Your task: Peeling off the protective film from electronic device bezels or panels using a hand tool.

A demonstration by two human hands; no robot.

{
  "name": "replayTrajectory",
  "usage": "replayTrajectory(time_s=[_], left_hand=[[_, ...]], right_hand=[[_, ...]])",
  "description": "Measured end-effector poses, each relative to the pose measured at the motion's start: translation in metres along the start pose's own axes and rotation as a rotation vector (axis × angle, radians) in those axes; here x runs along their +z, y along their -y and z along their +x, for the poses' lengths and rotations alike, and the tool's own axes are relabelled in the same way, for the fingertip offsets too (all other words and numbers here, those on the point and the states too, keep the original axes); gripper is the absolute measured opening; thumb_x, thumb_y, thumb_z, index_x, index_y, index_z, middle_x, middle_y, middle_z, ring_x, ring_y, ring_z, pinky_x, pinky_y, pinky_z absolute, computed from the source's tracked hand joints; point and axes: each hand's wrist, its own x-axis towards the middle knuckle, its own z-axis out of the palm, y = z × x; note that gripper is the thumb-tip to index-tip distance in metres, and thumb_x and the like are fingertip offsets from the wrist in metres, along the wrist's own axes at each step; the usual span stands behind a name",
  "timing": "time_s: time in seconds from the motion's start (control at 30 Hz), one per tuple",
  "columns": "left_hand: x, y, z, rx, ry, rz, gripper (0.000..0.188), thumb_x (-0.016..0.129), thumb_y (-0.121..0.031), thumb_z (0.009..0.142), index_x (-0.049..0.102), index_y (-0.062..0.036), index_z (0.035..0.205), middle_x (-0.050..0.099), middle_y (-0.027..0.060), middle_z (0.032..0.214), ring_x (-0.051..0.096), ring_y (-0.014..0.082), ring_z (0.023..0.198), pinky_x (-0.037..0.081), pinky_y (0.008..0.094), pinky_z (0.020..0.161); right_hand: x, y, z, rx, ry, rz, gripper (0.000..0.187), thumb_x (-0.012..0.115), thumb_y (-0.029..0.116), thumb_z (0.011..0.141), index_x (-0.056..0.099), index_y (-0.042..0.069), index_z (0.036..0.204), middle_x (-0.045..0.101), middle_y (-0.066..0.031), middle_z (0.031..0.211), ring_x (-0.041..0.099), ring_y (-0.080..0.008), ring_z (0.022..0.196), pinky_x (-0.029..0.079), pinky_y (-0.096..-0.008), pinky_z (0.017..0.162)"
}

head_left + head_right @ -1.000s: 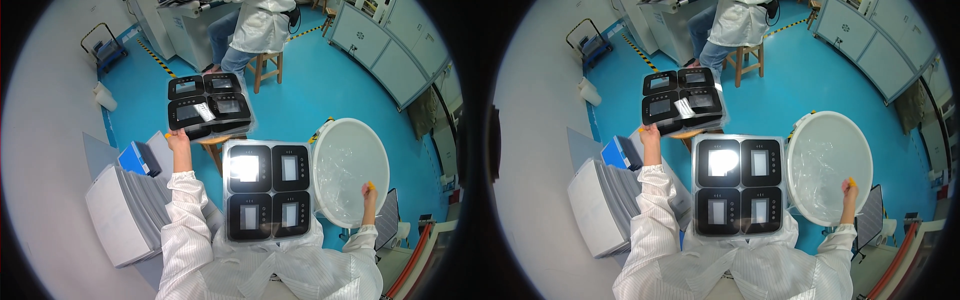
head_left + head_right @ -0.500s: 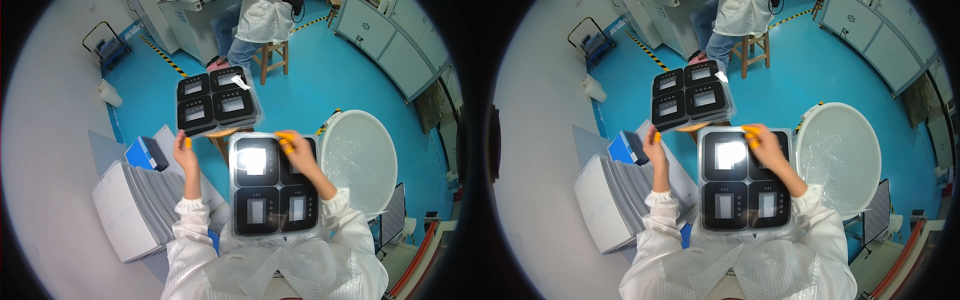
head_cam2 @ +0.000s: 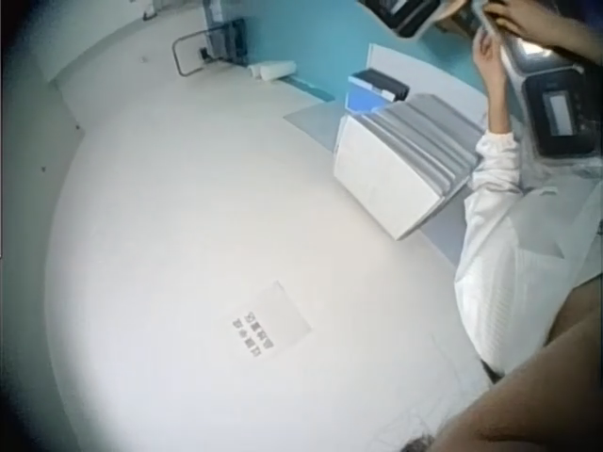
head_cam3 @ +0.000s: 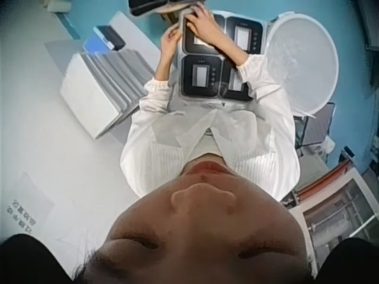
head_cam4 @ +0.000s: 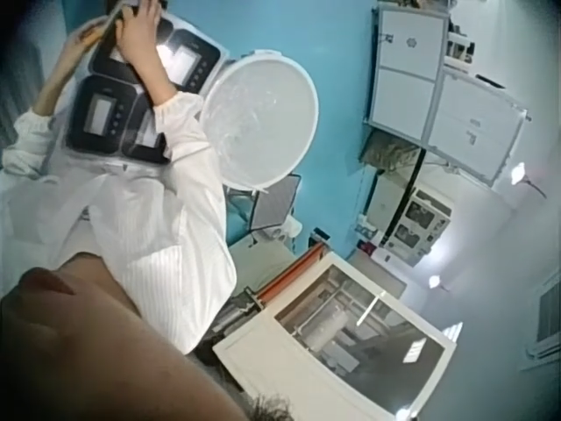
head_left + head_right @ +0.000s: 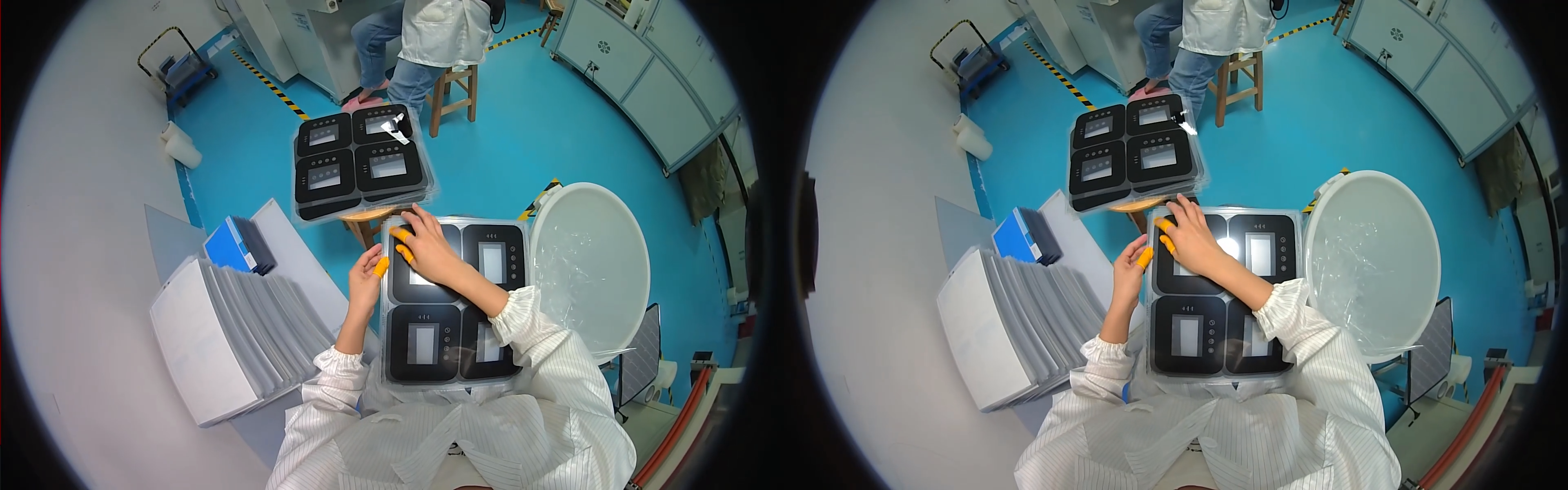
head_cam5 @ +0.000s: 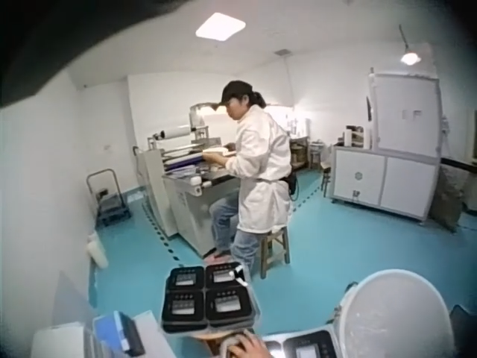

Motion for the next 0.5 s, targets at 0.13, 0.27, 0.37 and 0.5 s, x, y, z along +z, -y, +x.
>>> replayTrajectory(time_s=[0.13, 0.27, 0.37, 0.5], left_hand=[[0.005, -0.010, -0.004, -0.008, -0.014, -0.044, 0.043, 0.052, 0.010, 0.081, 0.048, 0.0024, 0.124, 0.057, 0.0057, 0.099, 0.056, 0.0100, 0.087, 0.045, 0.0192, 0.079], [0.005, -0.012, -0.007, 0.045, -0.019, -0.075, 0.047, 0.052, 0.011, 0.080, 0.046, 0.0016, 0.126, 0.056, 0.0049, 0.094, 0.056, 0.0093, 0.084, 0.045, 0.0191, 0.076], [0.007, -0.013, -0.008, 0.051, -0.020, -0.074, 0.050, 0.052, 0.012, 0.079, 0.045, -0.0005, 0.127, 0.057, 0.0051, 0.095, 0.055, 0.0082, 0.084, 0.045, 0.0187, 0.076], [0.007, -0.007, -0.006, 0.075, -0.019, -0.113, 0.048, 0.053, 0.011, 0.080, 0.045, 0.0013, 0.126, 0.055, 0.0053, 0.093, 0.057, 0.0091, 0.083, 0.045, 0.0188, 0.075]], right_hand=[[0.002, -0.003, 0.012, 0.073, -0.055, 0.027, 0.041, 0.059, 0.017, 0.081, 0.052, 0.001, 0.119, 0.040, -0.0213, 0.127, 0.027, -0.0407, 0.127, 0.023, -0.0487, 0.104], [0.000, 0.001, 0.008, 0.012, -0.056, -0.025, 0.040, 0.059, 0.016, 0.080, 0.053, 0.003, 0.118, 0.043, -0.0209, 0.124, 0.029, -0.0399, 0.126, 0.025, -0.0488, 0.103], [-0.008, 0.004, 0.003, -0.051, -0.053, -0.064, 0.037, 0.059, 0.014, 0.080, 0.055, 0.005, 0.116, 0.044, -0.0187, 0.122, 0.031, -0.0385, 0.125, 0.029, -0.0470, 0.102], [-0.009, -0.001, 0.016, 0.018, -0.125, 0.016, 0.040, 0.060, 0.013, 0.079, 0.054, 0.003, 0.117, 0.043, -0.0181, 0.123, 0.033, -0.0386, 0.123, 0.029, -0.0460, 0.102]])
